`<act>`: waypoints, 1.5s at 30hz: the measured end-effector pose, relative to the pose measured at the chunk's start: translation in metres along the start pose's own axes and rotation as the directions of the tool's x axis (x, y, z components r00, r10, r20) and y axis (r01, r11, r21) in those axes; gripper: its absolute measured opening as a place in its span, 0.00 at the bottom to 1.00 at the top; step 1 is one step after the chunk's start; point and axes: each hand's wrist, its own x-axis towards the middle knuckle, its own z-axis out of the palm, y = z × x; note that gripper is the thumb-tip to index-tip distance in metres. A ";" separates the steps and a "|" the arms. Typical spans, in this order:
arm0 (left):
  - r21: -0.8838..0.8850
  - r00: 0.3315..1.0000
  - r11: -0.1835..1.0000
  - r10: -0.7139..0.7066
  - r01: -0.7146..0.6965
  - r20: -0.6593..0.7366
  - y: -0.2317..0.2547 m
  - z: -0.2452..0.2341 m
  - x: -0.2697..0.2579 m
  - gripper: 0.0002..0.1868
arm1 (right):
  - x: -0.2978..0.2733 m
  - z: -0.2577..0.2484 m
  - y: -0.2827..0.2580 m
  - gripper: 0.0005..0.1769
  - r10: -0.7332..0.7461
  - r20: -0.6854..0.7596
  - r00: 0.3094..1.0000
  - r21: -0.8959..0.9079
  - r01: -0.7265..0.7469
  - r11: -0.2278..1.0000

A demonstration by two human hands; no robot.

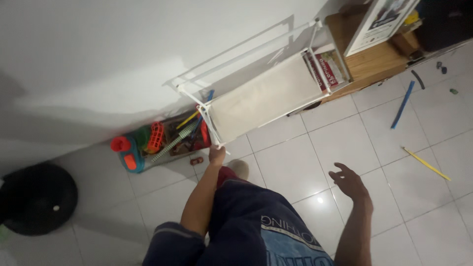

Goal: The person assembles a white metal drying rack in a tiled room. They pick up the folded frame, unfold the legs, and attach the fabric tray to the structure. The person adjusts the frame to ensure stability and places the assembled rack on the floor.

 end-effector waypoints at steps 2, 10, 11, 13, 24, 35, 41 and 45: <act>0.056 0.996 0.995 -0.086 0.086 -0.002 -0.005 -0.006 0.010 0.35 | -0.005 -0.003 0.008 0.36 0.021 0.014 1.000 -0.035 -0.021 0.999; 0.150 0.980 0.978 -0.163 0.146 0.110 -0.012 0.011 0.038 0.32 | -0.030 -0.007 0.043 0.35 0.171 0.036 0.985 -0.074 -0.168 0.983; 0.167 0.982 0.973 -0.175 0.160 0.076 -0.013 0.014 0.040 0.29 | -0.034 -0.005 0.048 0.35 0.197 0.040 0.980 -0.090 -0.193 0.977; 0.178 0.980 0.967 -0.195 0.184 0.046 -0.015 0.018 0.040 0.26 | -0.042 -0.004 0.057 0.35 0.242 0.057 0.969 -0.128 -0.234 0.964; -0.179 0.872 0.889 -0.345 0.423 0.346 -0.027 0.051 0.040 0.19 | -0.076 0.020 0.085 0.34 0.436 0.152 0.887 -0.102 -0.425 0.899; -0.310 0.735 0.729 -0.376 0.611 0.564 -0.046 0.073 -0.081 0.12 | -0.083 0.039 0.069 0.33 0.341 0.138 0.930 -0.009 -0.344 0.939; -0.402 0.654 0.672 -0.165 0.623 0.738 -0.051 0.051 -0.112 0.10 | -0.058 0.056 0.066 0.33 0.200 0.133 0.971 0.042 -0.207 0.977; -0.338 0.595 0.656 -0.214 0.675 0.774 -0.046 0.045 -0.125 0.07 | -0.015 0.097 0.055 0.31 -0.007 0.178 0.984 0.477 -0.080 0.875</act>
